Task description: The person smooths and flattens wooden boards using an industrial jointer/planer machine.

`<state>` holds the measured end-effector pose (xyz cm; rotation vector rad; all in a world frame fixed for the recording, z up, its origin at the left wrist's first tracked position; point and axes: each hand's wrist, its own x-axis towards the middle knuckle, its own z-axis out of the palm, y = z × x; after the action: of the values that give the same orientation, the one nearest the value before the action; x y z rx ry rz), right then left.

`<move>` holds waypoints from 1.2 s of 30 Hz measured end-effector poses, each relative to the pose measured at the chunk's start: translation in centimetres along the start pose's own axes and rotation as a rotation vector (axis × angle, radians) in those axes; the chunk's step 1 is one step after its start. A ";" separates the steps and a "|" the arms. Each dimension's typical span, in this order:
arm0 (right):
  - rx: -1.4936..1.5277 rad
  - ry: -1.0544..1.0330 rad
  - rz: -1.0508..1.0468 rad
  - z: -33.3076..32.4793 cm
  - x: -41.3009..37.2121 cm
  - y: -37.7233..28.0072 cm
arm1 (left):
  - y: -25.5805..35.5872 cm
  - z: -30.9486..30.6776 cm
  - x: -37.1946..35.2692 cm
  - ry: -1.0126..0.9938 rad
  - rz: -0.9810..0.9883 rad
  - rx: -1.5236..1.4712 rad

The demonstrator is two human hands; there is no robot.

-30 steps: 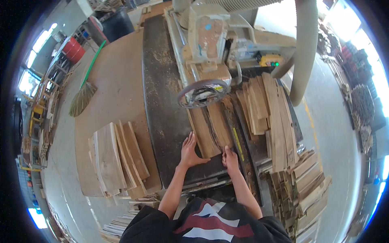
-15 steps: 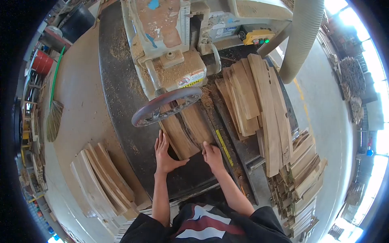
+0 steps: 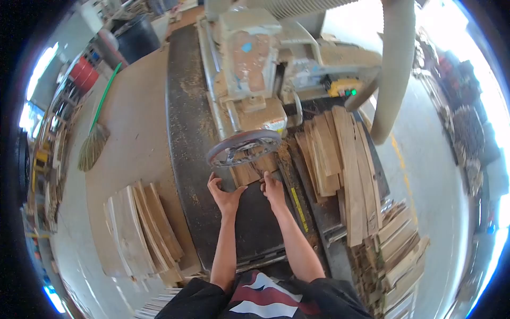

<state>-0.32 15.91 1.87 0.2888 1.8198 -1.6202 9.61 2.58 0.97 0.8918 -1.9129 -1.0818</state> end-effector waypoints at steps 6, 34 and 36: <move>-0.049 -0.145 -0.192 -0.7 -1.7 1.3 | 0.4 1.8 0.2 0.251 0.037 0.220; -0.544 -0.933 0.042 22.7 -18.6 7.9 | -1.4 -37.4 -4.9 0.246 -0.314 0.757; -0.508 -0.855 -0.017 22.2 -20.1 7.5 | -1.6 -36.9 -7.9 0.129 -0.209 0.605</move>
<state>26.44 1.78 8.22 -0.5680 1.4520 -0.9821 45.30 -5.08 10.71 1.4792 -2.1012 -0.5289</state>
